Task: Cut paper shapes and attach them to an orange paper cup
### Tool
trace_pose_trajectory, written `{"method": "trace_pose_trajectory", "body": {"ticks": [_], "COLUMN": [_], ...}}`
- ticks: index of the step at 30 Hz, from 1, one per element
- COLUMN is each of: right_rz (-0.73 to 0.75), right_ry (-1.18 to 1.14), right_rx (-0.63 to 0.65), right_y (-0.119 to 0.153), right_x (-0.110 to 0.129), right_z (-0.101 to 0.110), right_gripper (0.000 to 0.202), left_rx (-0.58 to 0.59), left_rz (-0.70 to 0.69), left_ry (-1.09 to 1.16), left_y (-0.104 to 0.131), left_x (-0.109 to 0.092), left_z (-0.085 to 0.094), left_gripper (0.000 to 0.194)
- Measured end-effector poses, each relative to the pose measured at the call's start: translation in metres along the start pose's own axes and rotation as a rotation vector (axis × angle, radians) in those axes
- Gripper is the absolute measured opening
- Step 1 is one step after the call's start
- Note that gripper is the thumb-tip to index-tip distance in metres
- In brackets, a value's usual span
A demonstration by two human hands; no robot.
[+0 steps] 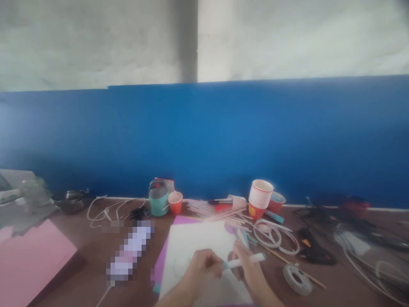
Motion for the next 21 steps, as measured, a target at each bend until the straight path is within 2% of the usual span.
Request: {"method": "trace_pose_trajectory", "body": {"ticks": [6,10,12,14,16,18,21], "right_rz": [0.047,0.035,0.046,0.048,0.023,-0.002,0.056], "right_ry": [0.011,0.024,0.045,0.065,0.069,0.061,0.11], "right_rx": [-0.004,-0.027,-0.023,0.002,0.015,0.004,-0.062], "right_y": [0.002,0.003,0.004,0.004,0.005,0.005,0.007], "right_x": [0.006,0.009,0.012,0.012,0.009,0.006,0.01], "right_z": [-0.004,-0.004,-0.003,-0.004,-0.004,-0.004,-0.001], "right_gripper": [0.051,0.052,0.05,0.046,0.043,0.039,0.035], "left_rx": [0.013,0.011,0.037,0.107,0.17,0.171,0.176], "left_rz": [0.008,-0.01,-0.016,-0.076,-0.222,-0.316,-0.334], "left_ry": [0.062,-0.007,-0.13,-0.344,-0.631,-0.872,-0.938], "left_y": [0.0,-0.001,0.001,0.005,0.013,0.02,0.026], "left_x": [0.005,0.008,0.005,-0.004,-0.016,-0.022,-0.02], "left_z": [-0.002,-0.001,-0.002,-0.008,-0.019,-0.028,-0.04], "left_gripper": [0.009,0.009,0.011,0.015,0.02,0.023,0.027]}}
Point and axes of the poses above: each hand's wrist, its own y-axis away from the middle knuckle, its own z-axis out of the back of the hand, x = y × z, the point moved 7 cm from there along -y, towards the middle knuckle, and after that the axes turned 12 degrees about y, right-handed, at the moved point
